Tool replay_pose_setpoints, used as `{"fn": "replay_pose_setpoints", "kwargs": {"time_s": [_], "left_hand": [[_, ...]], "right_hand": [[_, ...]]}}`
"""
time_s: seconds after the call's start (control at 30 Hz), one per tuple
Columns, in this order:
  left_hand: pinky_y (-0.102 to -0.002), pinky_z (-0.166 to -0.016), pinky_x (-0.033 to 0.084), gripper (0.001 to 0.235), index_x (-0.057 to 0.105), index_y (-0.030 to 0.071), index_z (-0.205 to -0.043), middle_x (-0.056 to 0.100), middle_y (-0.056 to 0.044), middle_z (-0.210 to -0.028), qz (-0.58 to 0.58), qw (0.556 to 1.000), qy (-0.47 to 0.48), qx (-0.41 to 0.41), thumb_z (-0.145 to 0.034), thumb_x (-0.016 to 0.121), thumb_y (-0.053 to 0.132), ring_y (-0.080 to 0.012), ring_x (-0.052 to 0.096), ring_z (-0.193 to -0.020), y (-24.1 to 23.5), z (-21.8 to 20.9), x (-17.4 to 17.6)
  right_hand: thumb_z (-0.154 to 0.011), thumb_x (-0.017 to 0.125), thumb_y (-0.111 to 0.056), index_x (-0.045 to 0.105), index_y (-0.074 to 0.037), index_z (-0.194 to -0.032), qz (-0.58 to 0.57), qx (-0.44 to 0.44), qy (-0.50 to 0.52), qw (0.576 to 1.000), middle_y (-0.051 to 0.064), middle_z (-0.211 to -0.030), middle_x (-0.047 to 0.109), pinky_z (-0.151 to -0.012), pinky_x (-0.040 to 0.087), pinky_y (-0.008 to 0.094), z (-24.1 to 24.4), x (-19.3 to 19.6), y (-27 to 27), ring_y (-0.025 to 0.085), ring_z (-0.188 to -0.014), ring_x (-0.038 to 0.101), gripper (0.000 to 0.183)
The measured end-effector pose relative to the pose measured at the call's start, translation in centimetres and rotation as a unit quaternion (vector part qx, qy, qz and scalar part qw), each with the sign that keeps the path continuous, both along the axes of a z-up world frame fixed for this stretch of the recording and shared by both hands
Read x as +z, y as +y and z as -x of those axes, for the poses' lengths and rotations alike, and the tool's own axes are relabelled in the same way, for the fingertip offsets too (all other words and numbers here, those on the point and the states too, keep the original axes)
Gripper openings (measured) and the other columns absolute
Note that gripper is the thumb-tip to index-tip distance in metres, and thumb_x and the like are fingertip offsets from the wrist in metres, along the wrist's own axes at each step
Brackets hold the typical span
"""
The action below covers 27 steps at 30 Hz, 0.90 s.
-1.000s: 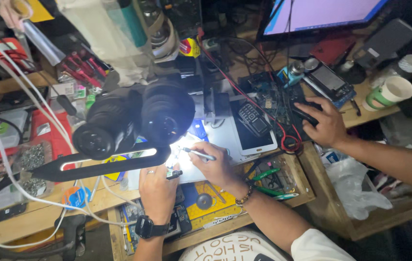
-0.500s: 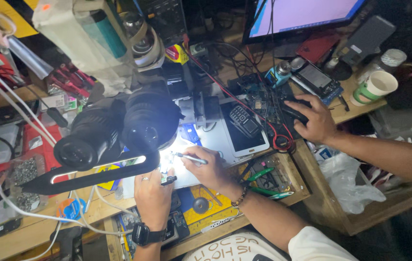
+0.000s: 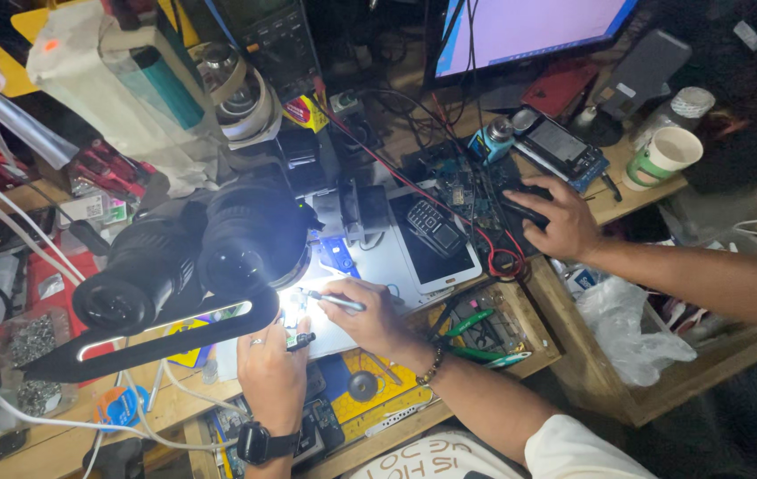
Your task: The person works on a small electronic component under a microscope, using a soldering iron to apply heat and a UV light to cure or inspect the area. They handle the component with tweezers and occasionally reach for other tools on the cluttered workbench.
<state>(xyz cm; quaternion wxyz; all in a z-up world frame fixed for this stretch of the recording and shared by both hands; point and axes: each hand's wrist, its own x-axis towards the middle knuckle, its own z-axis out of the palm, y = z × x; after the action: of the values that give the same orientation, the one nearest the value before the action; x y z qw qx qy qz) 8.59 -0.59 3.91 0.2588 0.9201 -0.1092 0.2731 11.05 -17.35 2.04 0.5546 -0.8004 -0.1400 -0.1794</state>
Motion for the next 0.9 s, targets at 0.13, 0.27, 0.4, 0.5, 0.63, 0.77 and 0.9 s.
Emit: {"fn": "replay_pose_setpoints", "kwargs": {"time_s": [0.13,0.27,0.4,0.5,0.63,0.77,0.9], "left_hand": [[-0.045,-0.087,0.053,0.026,0.070,-0.004,-0.088,0.075,-0.016,-0.107,-0.002,1.000,0.013,0.005,-0.084,0.080,0.020,-0.0373,0.065,-0.099,0.1,0.0,-0.7],[-0.045,-0.086,0.053,0.026,0.069,-0.003,-0.084,0.075,-0.016,-0.109,-0.004,1.000,0.013,0.006,-0.083,0.080,0.020,-0.0373,0.065,-0.099,0.1,-0.1,-1.0],[-0.045,-0.088,0.053,0.026,0.067,-0.003,-0.084,0.074,-0.016,-0.110,-0.001,1.000,0.005,-0.002,-0.085,0.079,0.020,-0.0375,0.065,-0.102,0.2,0.0,-0.7],[-0.046,-0.088,0.052,0.026,0.066,-0.003,-0.082,0.073,-0.017,-0.107,0.005,1.000,0.005,-0.005,-0.086,0.079,0.020,-0.0390,0.065,-0.102,0.2,0.1,-0.3],[-0.049,-0.087,0.050,0.021,0.070,-0.002,-0.091,0.072,-0.020,-0.102,0.017,0.999,-0.006,-0.034,-0.086,0.077,0.017,-0.0423,0.062,-0.099,0.0,-0.3,-0.1],[-0.052,-0.081,0.047,0.026,0.061,0.003,-0.076,0.066,-0.018,-0.081,0.027,0.997,0.064,-0.016,-0.089,0.077,0.018,-0.0423,0.059,-0.088,0.6,-0.1,-1.7],[-0.049,-0.086,0.050,0.016,0.060,0.002,-0.082,0.065,-0.016,-0.089,0.026,1.000,0.004,-0.016,-0.083,0.075,0.010,-0.0404,0.061,-0.096,1.1,0.6,-2.8]], "right_hand": [[-0.091,0.075,-0.008,0.070,-0.002,-0.106,-0.009,0.002,-0.004,1.000,0.012,-0.100,0.075,-0.078,0.058,0.032,-0.2,-0.4,0.1,0.021,-0.090,0.076,0.016],[-0.091,0.075,-0.008,0.071,-0.002,-0.106,-0.008,0.003,-0.004,1.000,0.012,-0.101,0.075,-0.079,0.059,0.032,-0.3,-0.5,0.3,0.022,-0.091,0.076,0.017],[-0.091,0.076,-0.009,0.071,-0.003,-0.106,0.003,0.001,0.007,1.000,0.012,-0.101,0.076,-0.079,0.059,0.032,-0.3,-0.6,0.2,0.023,-0.091,0.077,0.017],[-0.090,0.077,-0.010,0.071,-0.002,-0.105,0.005,-0.011,0.000,1.000,0.013,-0.101,0.076,-0.080,0.059,0.033,-0.5,-1.0,0.5,0.025,-0.092,0.077,0.018],[-0.091,0.076,-0.009,0.071,-0.002,-0.108,0.008,0.005,0.017,1.000,0.012,-0.103,0.076,-0.082,0.059,0.032,-0.7,-2.0,-0.3,0.021,-0.094,0.076,0.019],[-0.090,0.074,-0.007,0.071,-0.001,-0.112,-0.009,0.020,0.094,0.995,0.012,-0.107,0.077,-0.086,0.057,0.033,-0.8,-2.9,-0.6,0.018,-0.099,0.073,0.023],[-0.095,0.074,-0.007,0.071,-0.001,-0.115,-0.002,0.035,0.097,0.995,0.009,-0.102,0.077,-0.079,0.059,0.027,-0.1,-1.2,-1.0,0.011,-0.092,0.075,0.021]]}}
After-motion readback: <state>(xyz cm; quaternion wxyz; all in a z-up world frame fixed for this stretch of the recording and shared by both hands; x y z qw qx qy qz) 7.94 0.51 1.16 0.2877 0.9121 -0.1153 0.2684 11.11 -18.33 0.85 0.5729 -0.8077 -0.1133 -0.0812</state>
